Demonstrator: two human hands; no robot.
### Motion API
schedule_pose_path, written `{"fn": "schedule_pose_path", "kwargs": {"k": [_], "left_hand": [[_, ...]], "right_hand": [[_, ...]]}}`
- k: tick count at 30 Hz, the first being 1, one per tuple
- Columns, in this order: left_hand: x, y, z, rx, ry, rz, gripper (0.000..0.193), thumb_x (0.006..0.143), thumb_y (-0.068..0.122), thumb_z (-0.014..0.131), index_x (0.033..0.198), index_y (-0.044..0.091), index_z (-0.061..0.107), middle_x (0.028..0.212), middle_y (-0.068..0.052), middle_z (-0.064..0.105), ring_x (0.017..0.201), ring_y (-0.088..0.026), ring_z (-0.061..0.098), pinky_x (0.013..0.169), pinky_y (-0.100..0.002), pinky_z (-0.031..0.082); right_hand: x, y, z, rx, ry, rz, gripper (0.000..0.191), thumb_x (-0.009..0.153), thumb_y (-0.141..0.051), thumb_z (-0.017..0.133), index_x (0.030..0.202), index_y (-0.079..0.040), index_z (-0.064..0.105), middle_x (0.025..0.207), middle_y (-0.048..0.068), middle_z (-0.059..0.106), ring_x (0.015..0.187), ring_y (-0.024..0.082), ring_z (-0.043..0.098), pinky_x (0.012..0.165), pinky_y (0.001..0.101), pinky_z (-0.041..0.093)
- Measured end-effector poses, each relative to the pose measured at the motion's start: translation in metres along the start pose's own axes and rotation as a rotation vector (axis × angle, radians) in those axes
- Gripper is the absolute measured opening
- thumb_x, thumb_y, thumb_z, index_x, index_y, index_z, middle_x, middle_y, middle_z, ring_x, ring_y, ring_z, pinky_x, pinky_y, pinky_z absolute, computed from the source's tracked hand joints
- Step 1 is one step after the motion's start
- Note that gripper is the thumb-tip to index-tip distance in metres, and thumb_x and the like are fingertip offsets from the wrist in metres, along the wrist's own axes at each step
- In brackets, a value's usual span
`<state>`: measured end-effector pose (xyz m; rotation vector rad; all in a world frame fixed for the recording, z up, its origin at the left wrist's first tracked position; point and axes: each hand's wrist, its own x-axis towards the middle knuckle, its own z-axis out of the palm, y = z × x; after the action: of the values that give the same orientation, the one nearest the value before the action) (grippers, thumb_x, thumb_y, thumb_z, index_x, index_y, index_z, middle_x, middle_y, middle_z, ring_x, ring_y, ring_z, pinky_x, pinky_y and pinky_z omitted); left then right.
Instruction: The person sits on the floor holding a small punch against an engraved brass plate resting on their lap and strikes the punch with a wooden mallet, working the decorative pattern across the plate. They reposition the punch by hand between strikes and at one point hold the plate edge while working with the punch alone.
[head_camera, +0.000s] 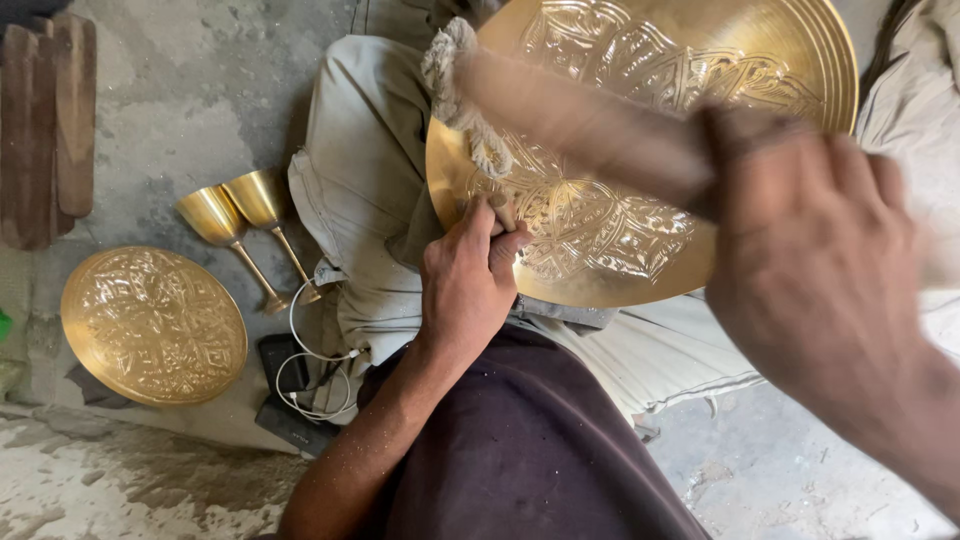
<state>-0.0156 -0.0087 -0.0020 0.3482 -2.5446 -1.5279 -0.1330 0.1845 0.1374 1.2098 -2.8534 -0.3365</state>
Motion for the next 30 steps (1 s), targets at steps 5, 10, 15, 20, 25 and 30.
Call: {"fn": "schedule_pose_path", "kwargs": {"k": [5,10,15,20,25,30], "left_hand": [[-0.002,0.001,0.002,-0.009,0.014,0.016,0.023,0.096,0.007,0.071,0.109,0.0,0.053,0.086,-0.011,0.067,0.081,-0.031,0.073,0.066,-0.043,0.054],[-0.003,0.001,0.003,0.03,0.006,-0.001,0.022,0.096,0.008,0.074,0.104,0.001,0.054,0.083,-0.01,0.069,0.078,-0.032,0.073,0.064,-0.044,0.053],[-0.005,0.0,0.003,-0.024,0.03,0.029,0.022,0.097,0.007,0.073,0.105,0.002,0.053,0.085,-0.009,0.068,0.081,-0.029,0.074,0.066,-0.042,0.055],[-0.005,-0.001,0.004,0.013,0.01,0.026,0.022,0.095,0.006,0.073,0.106,0.001,0.055,0.084,-0.01,0.07,0.079,-0.031,0.074,0.064,-0.043,0.053],[-0.003,0.0,0.003,0.029,-0.006,0.009,0.022,0.094,0.007,0.075,0.104,0.001,0.056,0.083,-0.011,0.071,0.077,-0.032,0.074,0.064,-0.044,0.053],[-0.003,0.002,0.002,-0.011,-0.019,-0.026,0.022,0.094,0.007,0.073,0.105,0.001,0.055,0.082,-0.01,0.07,0.077,-0.029,0.075,0.064,-0.041,0.055]], "right_hand": [[-0.003,0.0,0.001,0.217,0.076,0.006,0.044,0.096,-0.009,0.056,0.139,-0.003,0.058,0.109,0.016,0.07,0.092,0.028,0.068,0.08,0.0411,0.055],[0.001,0.001,-0.003,-0.238,-0.089,-0.152,0.044,0.098,-0.019,0.056,0.141,-0.019,0.065,0.106,0.0,0.076,0.09,0.015,0.07,0.086,0.0344,0.056],[0.014,-0.009,-0.015,0.207,0.063,0.014,0.042,0.098,-0.005,0.054,0.14,0.0,0.055,0.108,0.017,0.069,0.093,0.028,0.066,0.089,0.0432,0.053],[0.016,-0.007,-0.02,0.054,-0.097,-0.017,0.043,0.102,-0.008,0.056,0.145,-0.007,0.058,0.107,0.015,0.073,0.086,0.028,0.067,0.082,0.0435,0.054],[0.009,-0.005,-0.01,-0.182,-0.121,-0.093,0.035,0.105,-0.012,0.054,0.139,-0.013,0.06,0.104,0.005,0.074,0.091,0.02,0.069,0.088,0.0387,0.055],[-0.003,0.001,-0.002,0.065,0.056,-0.043,0.04,0.097,-0.008,0.056,0.137,0.0,0.059,0.107,0.015,0.073,0.089,0.025,0.069,0.084,0.0386,0.054]]}}
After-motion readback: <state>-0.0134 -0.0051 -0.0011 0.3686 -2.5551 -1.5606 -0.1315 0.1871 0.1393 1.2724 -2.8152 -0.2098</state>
